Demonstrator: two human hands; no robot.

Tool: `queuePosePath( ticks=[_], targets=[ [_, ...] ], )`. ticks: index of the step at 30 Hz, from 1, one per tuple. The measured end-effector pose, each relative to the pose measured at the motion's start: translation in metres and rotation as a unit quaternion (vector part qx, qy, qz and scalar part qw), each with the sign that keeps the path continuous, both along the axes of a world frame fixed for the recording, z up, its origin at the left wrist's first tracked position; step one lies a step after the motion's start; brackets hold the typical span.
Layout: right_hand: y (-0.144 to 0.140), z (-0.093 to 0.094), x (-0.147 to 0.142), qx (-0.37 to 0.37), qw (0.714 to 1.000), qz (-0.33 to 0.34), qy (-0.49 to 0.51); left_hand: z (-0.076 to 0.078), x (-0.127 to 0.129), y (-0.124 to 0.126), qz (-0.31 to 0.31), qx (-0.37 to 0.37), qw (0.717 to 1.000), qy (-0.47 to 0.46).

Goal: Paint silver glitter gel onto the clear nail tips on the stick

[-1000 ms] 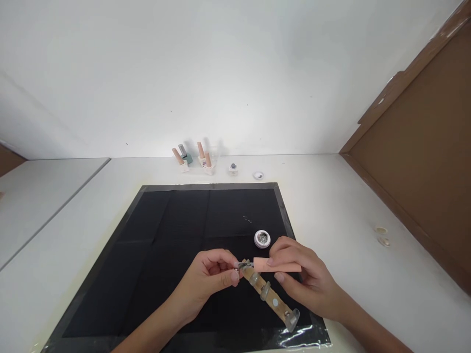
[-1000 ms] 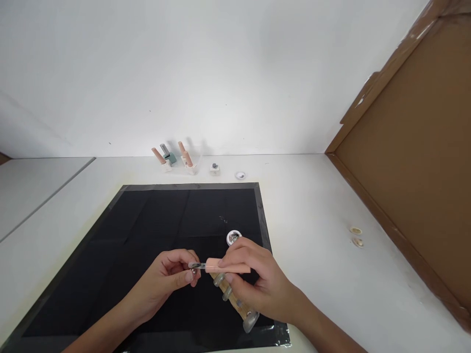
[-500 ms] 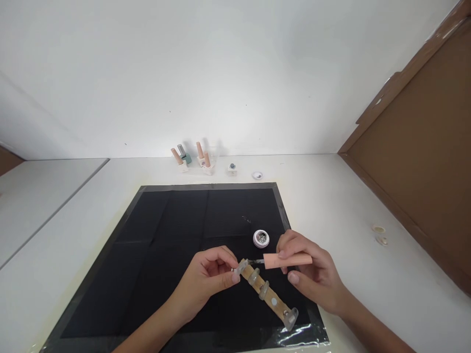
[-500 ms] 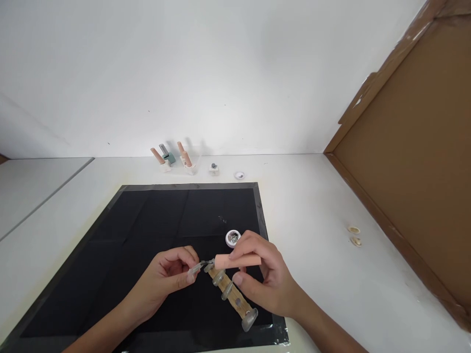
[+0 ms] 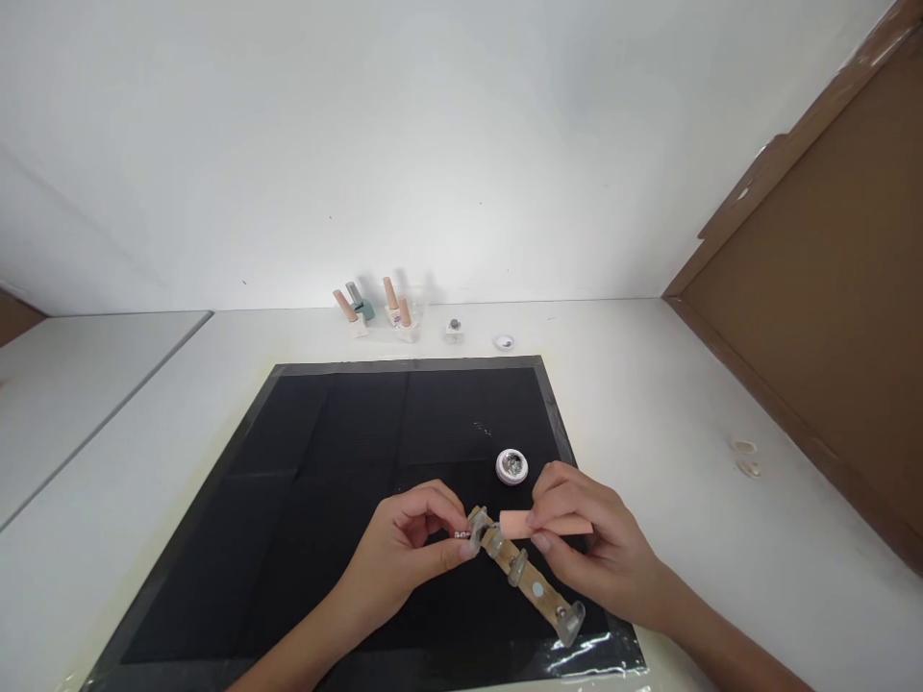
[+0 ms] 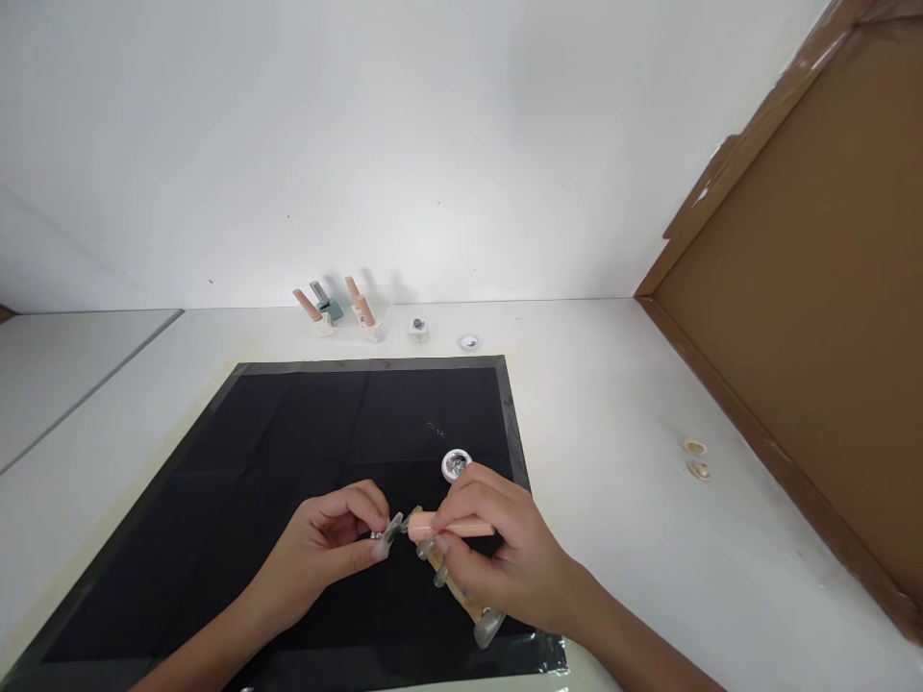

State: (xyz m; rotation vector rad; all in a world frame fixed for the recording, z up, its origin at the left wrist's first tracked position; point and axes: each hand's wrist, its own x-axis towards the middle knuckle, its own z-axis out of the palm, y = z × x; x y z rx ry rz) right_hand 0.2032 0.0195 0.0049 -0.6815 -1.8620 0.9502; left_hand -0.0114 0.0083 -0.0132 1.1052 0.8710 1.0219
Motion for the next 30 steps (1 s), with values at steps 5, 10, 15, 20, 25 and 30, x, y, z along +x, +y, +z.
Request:
queuePosePath(
  ticks=[5, 10, 15, 20, 25, 30],
  targets=[
    [0.0004, -0.0001, 0.0004, -0.011, 0.999, -0.036, 0.005, -0.0010, -0.0018, 0.0003, 0.008, 0.020, 1.000, 0.014],
    [0.0010, 0.0021, 0.0007, -0.020, 0.999, 0.037, 0.023, 0.0021, -0.0017, 0.0003, 0.002, 0.026, 0.999, 0.024],
    [0.0004, 0.0021, -0.0005, -0.015, 1.000, 0.006, -0.013, 0.0014, -0.0011, -0.0017, -0.015, 0.037, 0.998, 0.042],
    [-0.0005, 0.0003, 0.0009, -0.007, 0.999, -0.051, -0.006, 0.0003, -0.0020, -0.0027, -0.005, 0.063, 0.995, 0.081],
    [0.0006, 0.0023, 0.0034, -0.011, 0.999, 0.031, 0.022, 0.0044, -0.0007, -0.0027, 0.011, 0.102, 0.987, 0.122],
    [0.0005, 0.0062, -0.0003, 0.006, 1.000, 0.006, -0.017, 0.0066, 0.0010, -0.0026, 0.000, 0.112, 0.984, 0.141]
  ],
)
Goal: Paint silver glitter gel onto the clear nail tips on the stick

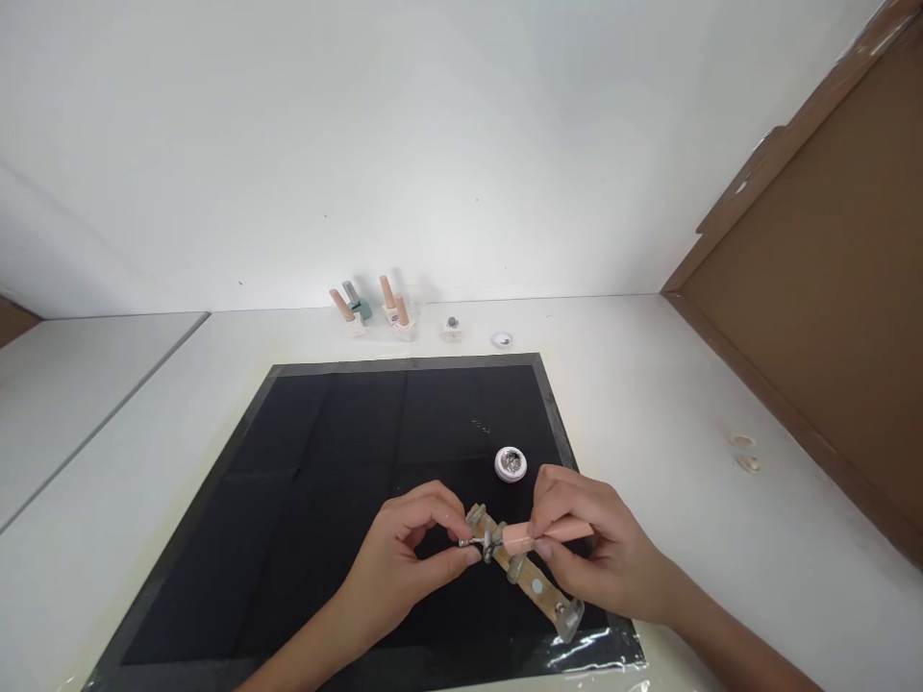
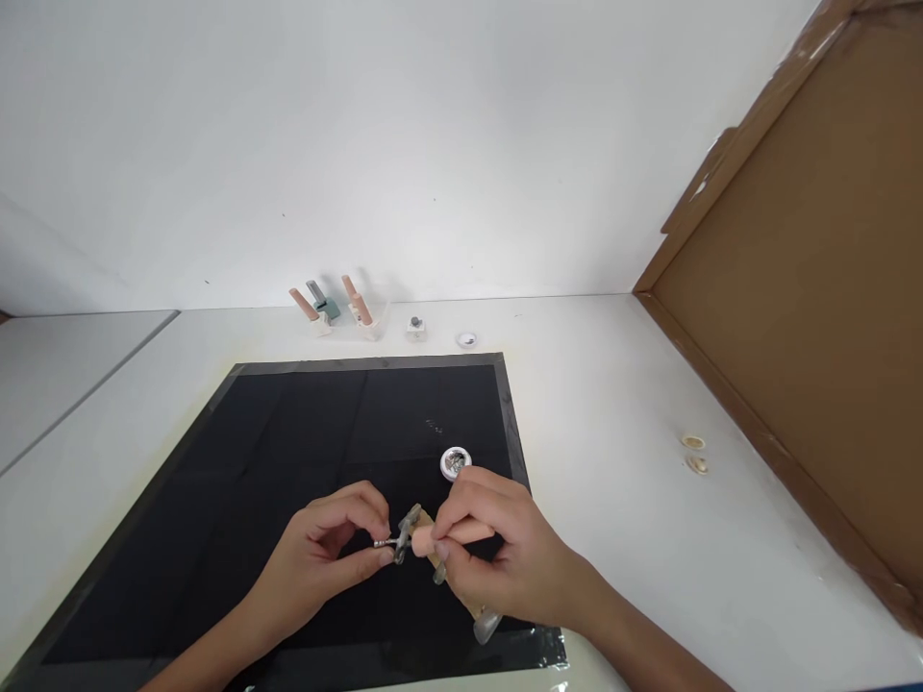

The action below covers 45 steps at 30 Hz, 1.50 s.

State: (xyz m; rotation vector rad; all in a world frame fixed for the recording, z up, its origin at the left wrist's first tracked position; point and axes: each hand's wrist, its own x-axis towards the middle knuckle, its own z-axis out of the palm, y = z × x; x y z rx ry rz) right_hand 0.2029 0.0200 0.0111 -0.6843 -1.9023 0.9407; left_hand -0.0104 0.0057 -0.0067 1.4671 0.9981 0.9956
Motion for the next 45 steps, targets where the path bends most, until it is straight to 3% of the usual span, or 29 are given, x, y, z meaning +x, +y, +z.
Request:
queuePosePath(
  ticks=[8, 16, 27, 45],
  targets=[
    [0.0006, -0.0054, 0.0017, -0.006, 0.997, -0.076, -0.011, -0.0032, -0.0002, -0.0020, -0.002, 0.006, 1.000, 0.012],
    [0.0002, -0.0056, 0.0038, -0.030, 0.999, 0.025, 0.021, -0.0003, -0.0005, 0.0004, 0.004, 0.005, 1.000, 0.002],
    [-0.0005, -0.0043, 0.0019, -0.038, 0.999, -0.027, -0.008, -0.0015, 0.0005, -0.0013, -0.012, -0.018, 0.999, -0.033],
    [-0.0013, -0.0083, 0.0045, -0.095, 0.995, 0.027, 0.033, -0.0056, 0.0004, -0.0016, -0.029, -0.105, 0.985, -0.138]
  ],
)
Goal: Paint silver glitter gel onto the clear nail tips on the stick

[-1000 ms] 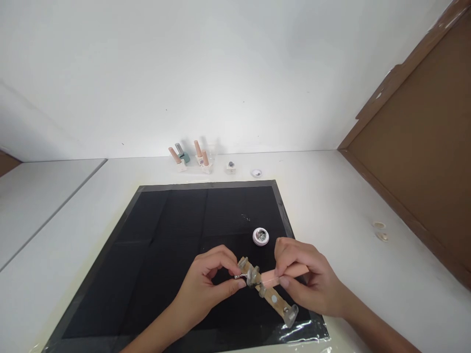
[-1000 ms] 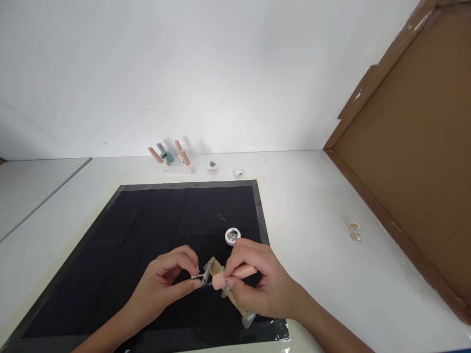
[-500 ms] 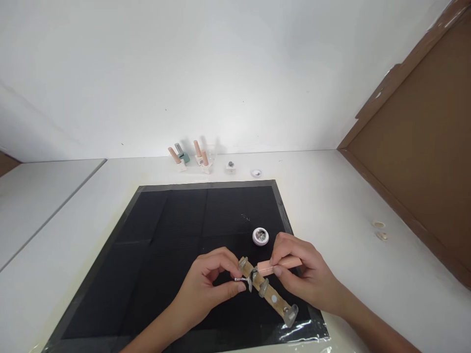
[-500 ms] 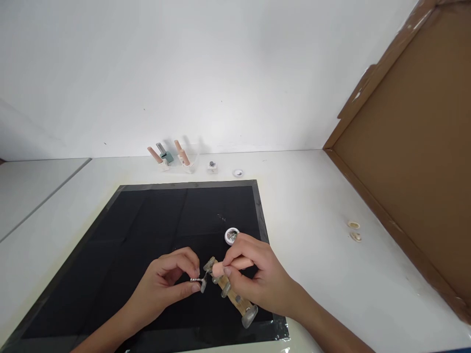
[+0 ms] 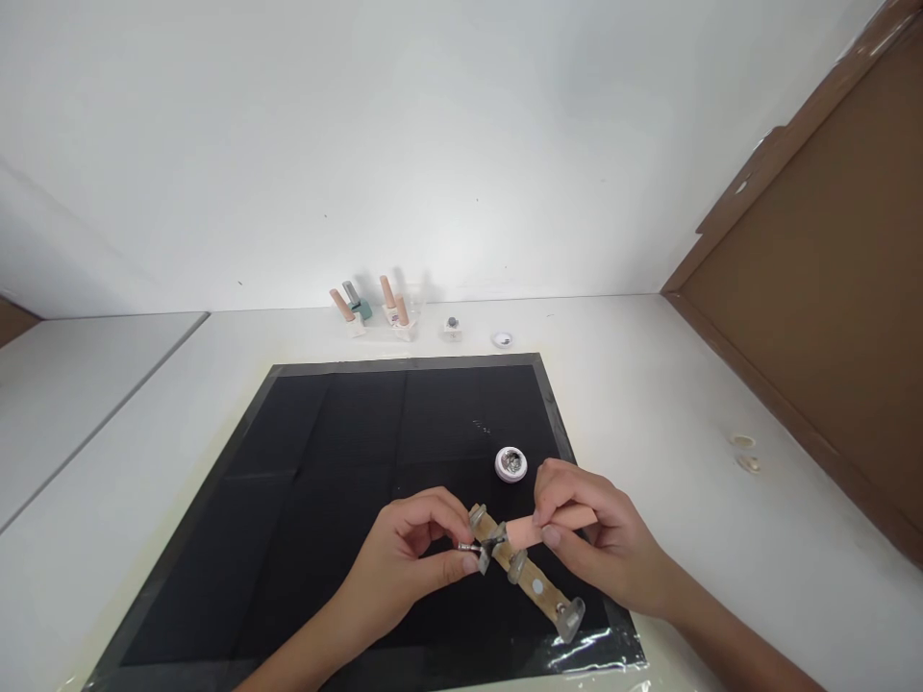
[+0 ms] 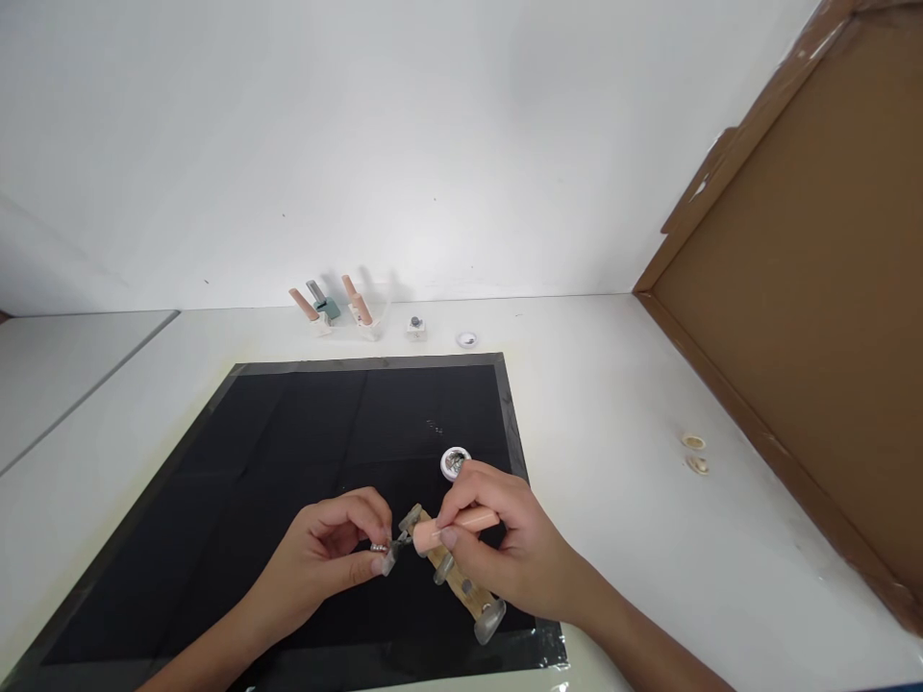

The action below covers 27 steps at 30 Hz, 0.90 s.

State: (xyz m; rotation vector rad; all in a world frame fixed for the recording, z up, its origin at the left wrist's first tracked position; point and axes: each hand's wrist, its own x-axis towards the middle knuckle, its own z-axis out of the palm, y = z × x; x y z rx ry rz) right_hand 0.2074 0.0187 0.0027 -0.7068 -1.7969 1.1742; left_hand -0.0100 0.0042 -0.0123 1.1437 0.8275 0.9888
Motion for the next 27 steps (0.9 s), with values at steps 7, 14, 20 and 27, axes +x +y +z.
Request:
queuePosePath(
  ticks=[7, 14, 20, 27],
  targets=[
    [0.0005, 0.0017, -0.0003, -0.011, 1.000, 0.009, 0.001, 0.0009, -0.0004, -0.0006, -0.002, -0.011, 1.000, -0.001],
    [-0.0009, 0.0034, -0.0001, -0.012, 1.000, 0.010, 0.004, -0.0003, -0.0013, -0.0013, -0.002, -0.010, 1.000, 0.003],
    [-0.0004, 0.0014, 0.0000, -0.012, 1.000, 0.018, 0.003, -0.0001, -0.0001, 0.0009, 0.002, -0.015, 1.000, 0.005],
    [0.0002, 0.0013, -0.0008, -0.003, 1.000, 0.024, -0.001, -0.0009, -0.0002, 0.0000, 0.004, -0.019, 1.000, 0.006]
  ],
)
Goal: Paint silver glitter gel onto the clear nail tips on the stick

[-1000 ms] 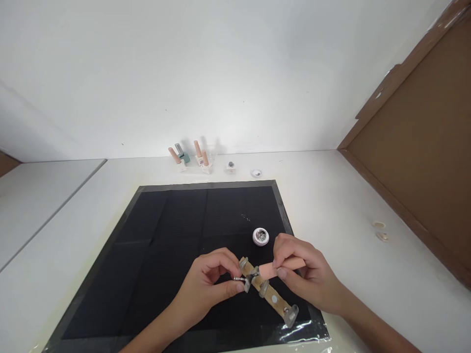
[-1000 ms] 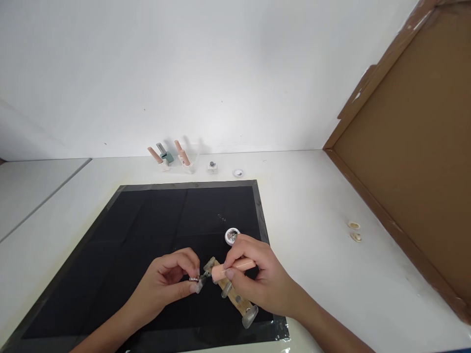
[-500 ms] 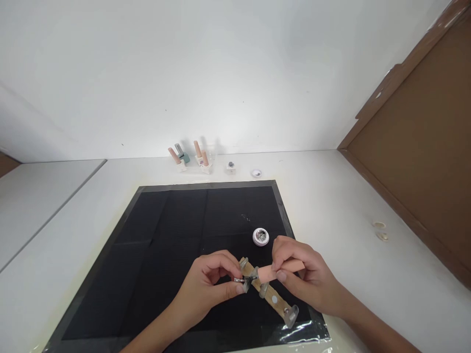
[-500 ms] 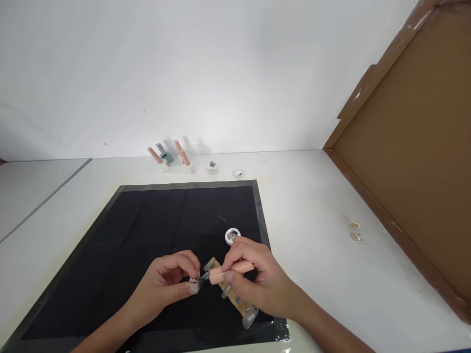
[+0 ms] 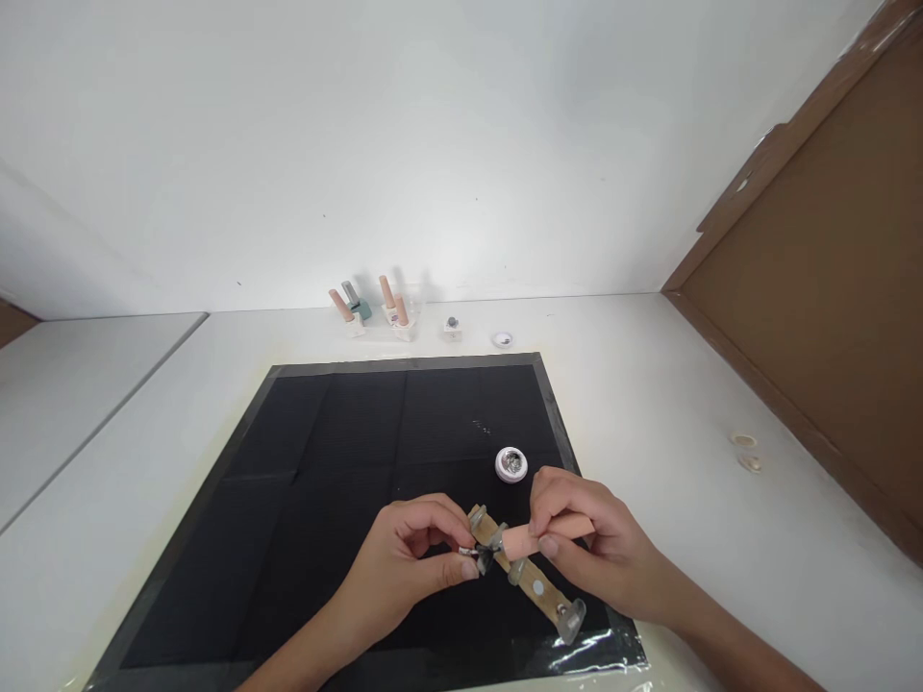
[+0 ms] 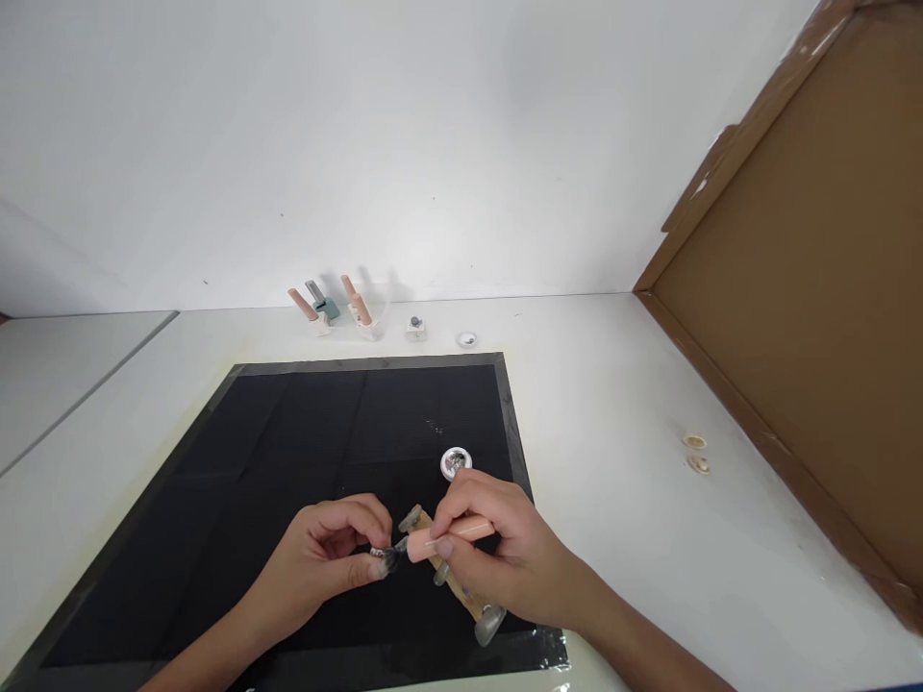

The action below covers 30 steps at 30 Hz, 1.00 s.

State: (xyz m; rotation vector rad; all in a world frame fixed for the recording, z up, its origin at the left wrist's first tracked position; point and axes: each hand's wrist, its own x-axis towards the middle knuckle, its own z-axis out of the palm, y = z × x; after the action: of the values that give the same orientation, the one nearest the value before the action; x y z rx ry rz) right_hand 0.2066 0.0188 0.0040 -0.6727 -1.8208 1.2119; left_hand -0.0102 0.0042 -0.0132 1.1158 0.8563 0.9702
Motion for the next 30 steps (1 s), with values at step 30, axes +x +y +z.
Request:
queuePosePath(
  ticks=[30],
  targets=[
    [-0.0030, -0.0003, -0.0026, 0.000, 1.000, -0.016, -0.013, 0.0008, 0.0024, 0.0000, 0.020, -0.044, 0.998, -0.026]
  ],
)
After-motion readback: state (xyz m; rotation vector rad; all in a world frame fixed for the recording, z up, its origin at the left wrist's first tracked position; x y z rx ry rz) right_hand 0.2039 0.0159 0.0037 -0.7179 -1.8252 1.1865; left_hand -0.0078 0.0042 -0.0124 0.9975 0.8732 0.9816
